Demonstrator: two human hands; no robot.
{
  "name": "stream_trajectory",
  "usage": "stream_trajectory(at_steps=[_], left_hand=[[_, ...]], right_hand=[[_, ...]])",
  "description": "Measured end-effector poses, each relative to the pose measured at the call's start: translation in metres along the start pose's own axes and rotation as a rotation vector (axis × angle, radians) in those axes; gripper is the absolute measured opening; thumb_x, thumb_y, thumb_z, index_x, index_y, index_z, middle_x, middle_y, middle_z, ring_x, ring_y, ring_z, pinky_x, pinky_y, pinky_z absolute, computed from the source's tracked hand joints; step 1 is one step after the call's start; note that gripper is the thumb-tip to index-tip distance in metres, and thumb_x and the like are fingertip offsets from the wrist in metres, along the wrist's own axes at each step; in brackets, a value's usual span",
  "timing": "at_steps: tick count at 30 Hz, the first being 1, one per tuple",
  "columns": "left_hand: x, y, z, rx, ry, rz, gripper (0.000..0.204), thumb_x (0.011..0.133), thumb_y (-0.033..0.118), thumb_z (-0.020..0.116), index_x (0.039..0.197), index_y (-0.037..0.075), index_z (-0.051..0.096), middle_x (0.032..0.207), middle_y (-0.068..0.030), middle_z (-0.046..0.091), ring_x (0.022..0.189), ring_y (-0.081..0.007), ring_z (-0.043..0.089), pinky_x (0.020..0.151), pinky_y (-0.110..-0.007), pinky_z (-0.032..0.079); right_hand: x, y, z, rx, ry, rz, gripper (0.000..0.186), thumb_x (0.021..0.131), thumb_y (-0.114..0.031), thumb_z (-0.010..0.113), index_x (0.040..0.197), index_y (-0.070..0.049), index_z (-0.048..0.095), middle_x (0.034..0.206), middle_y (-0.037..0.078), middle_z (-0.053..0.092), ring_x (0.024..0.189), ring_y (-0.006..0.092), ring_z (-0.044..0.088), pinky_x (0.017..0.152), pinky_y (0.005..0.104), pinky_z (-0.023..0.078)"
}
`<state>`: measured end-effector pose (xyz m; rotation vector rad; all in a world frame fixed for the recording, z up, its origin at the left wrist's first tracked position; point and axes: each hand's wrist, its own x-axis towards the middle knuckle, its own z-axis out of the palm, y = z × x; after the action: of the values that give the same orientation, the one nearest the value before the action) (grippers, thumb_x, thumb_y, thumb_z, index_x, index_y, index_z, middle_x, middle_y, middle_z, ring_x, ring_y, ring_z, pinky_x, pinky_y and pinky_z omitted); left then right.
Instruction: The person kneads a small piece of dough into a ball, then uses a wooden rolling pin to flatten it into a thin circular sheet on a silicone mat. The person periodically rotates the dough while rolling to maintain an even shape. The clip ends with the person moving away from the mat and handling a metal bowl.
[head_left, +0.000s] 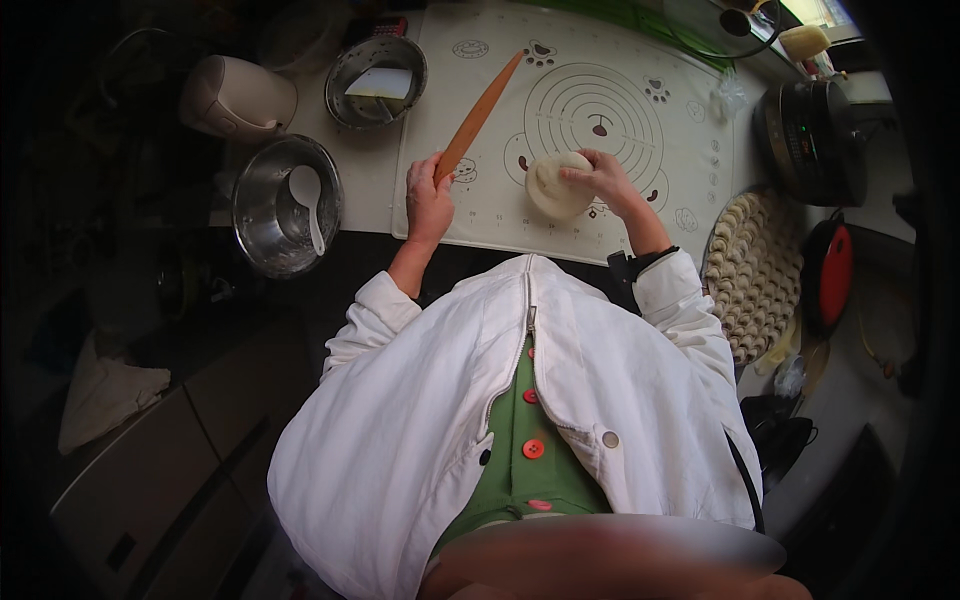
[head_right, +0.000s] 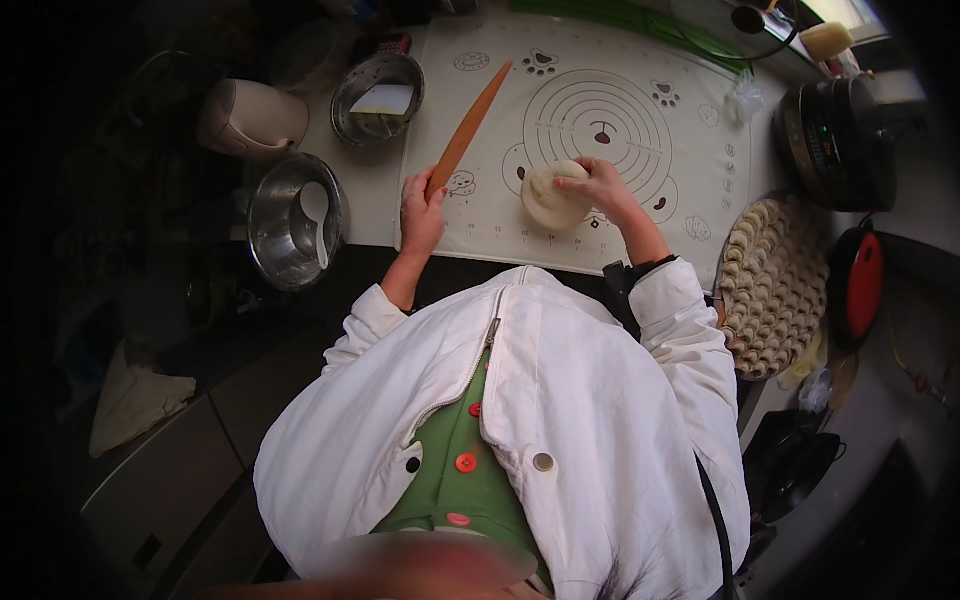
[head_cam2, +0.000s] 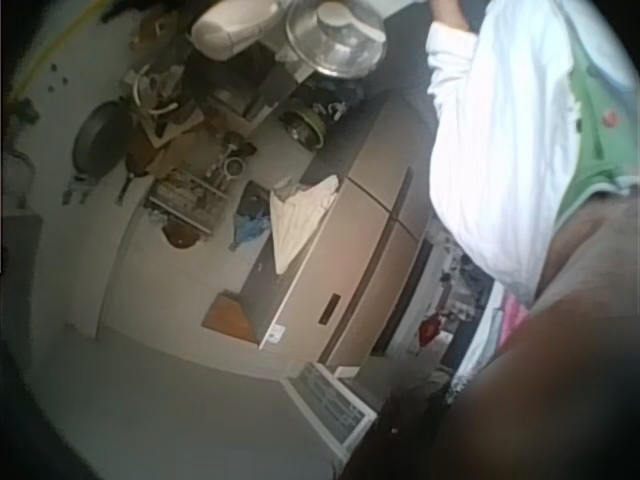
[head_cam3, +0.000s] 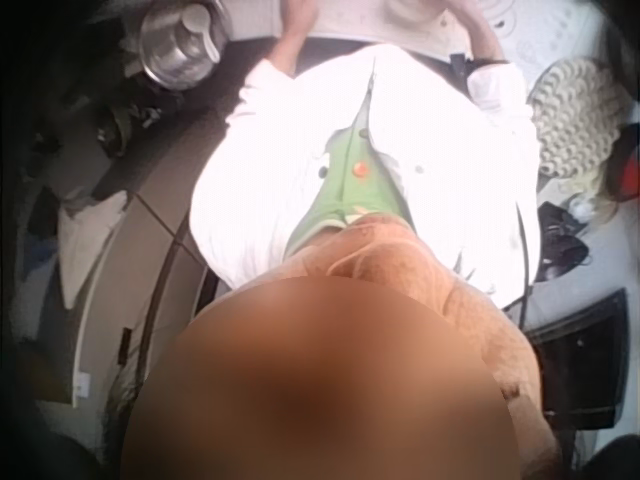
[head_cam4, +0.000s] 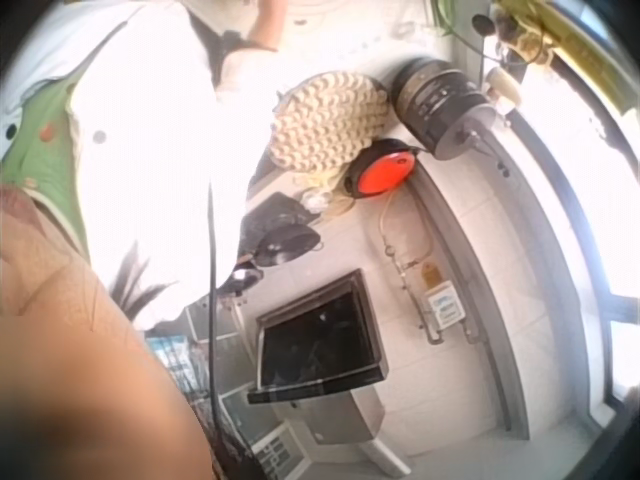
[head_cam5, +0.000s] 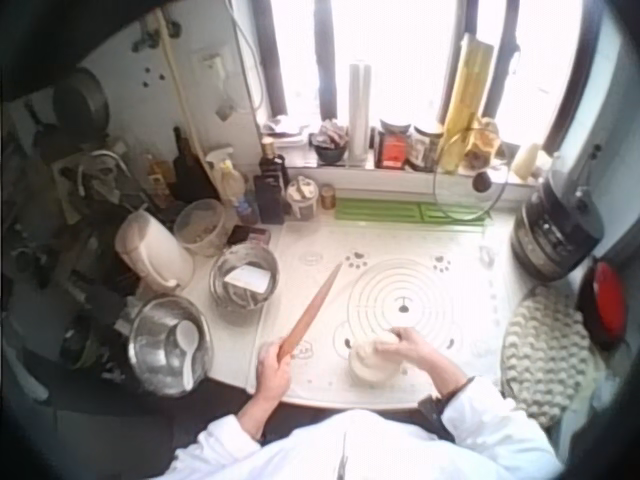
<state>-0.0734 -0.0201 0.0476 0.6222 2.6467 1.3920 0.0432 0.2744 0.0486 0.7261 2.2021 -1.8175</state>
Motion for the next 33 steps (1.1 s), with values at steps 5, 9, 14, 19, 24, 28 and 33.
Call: stream_trajectory(at_steps=[5, 9, 14, 19, 24, 28, 33], left_hand=[[0.004, 0.022, 0.013, 0.009, -0.126, 0.128, 0.038, 0.083, 0.0, 0.063, 0.12, 0.004, 0.059, 0.106, -0.0133, 0.057, 0.104, -0.0322, 0.053, 0.091, -0.04, 0.044], [0.009, 0.035, 0.038, 0.064, -0.257, 0.312, 0.038, 0.081, 0.0, 0.063, 0.119, 0.006, 0.061, 0.103, -0.0117, 0.058, 0.101, -0.0315, 0.054, 0.089, -0.04, 0.045], [0.001, 0.029, 0.067, 0.207, -0.423, 0.423, 0.045, 0.082, 0.006, 0.065, 0.126, 0.008, 0.058, 0.113, -0.0103, 0.059, 0.108, -0.03, 0.053, 0.093, -0.043, 0.043], [-0.018, 0.019, 0.076, 0.579, -0.211, 0.506, 0.068, 0.087, 0.024, 0.064, 0.146, 0.005, 0.036, 0.147, -0.0135, 0.04, 0.136, -0.0295, 0.038, 0.111, -0.049, 0.026], [0.021, 0.017, 0.099, 0.595, -0.238, 0.39, 0.07, 0.091, 0.034, 0.056, 0.149, 0.005, 0.03, 0.154, -0.0144, 0.031, 0.142, -0.0284, 0.03, 0.114, -0.051, 0.021], [0.051, 0.016, 0.118, 0.625, -0.148, 0.355, 0.066, 0.094, 0.037, 0.051, 0.149, 0.007, 0.032, 0.154, -0.0168, 0.029, 0.142, -0.0301, 0.029, 0.114, -0.053, 0.02], [0.085, 0.01, 0.136, 0.563, -0.028, 0.371, 0.064, 0.096, 0.04, 0.048, 0.149, 0.006, 0.032, 0.154, -0.0199, 0.029, 0.143, -0.0325, 0.026, 0.114, -0.057, 0.016]], right_hand=[[0.012, 0.016, -0.004, -0.373, 0.186, -0.127, 0.045, 0.083, -0.03, 0.074, 0.114, 0.001, 0.064, 0.107, 0.016, 0.067, 0.086, 0.0246, 0.065, 0.079, 0.0345, 0.051], [0.002, 0.017, -0.038, -0.295, 0.742, -0.245, 0.037, 0.094, -0.029, 0.061, 0.12, -0.002, 0.062, 0.124, 0.016, 0.059, 0.104, 0.0272, 0.06, 0.088, 0.0361, 0.048], [0.001, 0.019, -0.022, -0.842, 0.749, -0.53, 0.045, 0.097, -0.028, 0.055, 0.136, -0.005, 0.049, 0.136, 0.014, 0.053, 0.132, 0.0335, 0.043, 0.112, 0.045, 0.029], [-0.005, 0.047, 0.017, -1.076, 0.656, -0.308, 0.064, 0.097, -0.047, 0.045, 0.148, -0.01, 0.034, 0.151, 0.014, 0.037, 0.142, 0.0317, 0.03, 0.114, 0.0548, 0.021], [0.025, 0.037, 0.0, -0.977, 0.653, -0.133, 0.074, 0.095, -0.059, 0.042, 0.152, -0.014, 0.028, 0.155, 0.016, 0.03, 0.145, 0.0347, 0.023, 0.114, 0.059, 0.017], [0.055, 0.023, -0.01, -0.881, 0.612, -0.038, 0.079, 0.093, -0.066, 0.036, 0.152, -0.014, 0.026, 0.157, 0.016, 0.025, 0.147, 0.0346, 0.017, 0.114, 0.0599, 0.012], [0.076, 0.019, -0.022, -0.822, 0.611, 0.026, 0.079, 0.094, -0.066, 0.032, 0.152, -0.012, 0.027, 0.157, 0.016, 0.025, 0.147, 0.0334, 0.016, 0.115, 0.0593, 0.01]])
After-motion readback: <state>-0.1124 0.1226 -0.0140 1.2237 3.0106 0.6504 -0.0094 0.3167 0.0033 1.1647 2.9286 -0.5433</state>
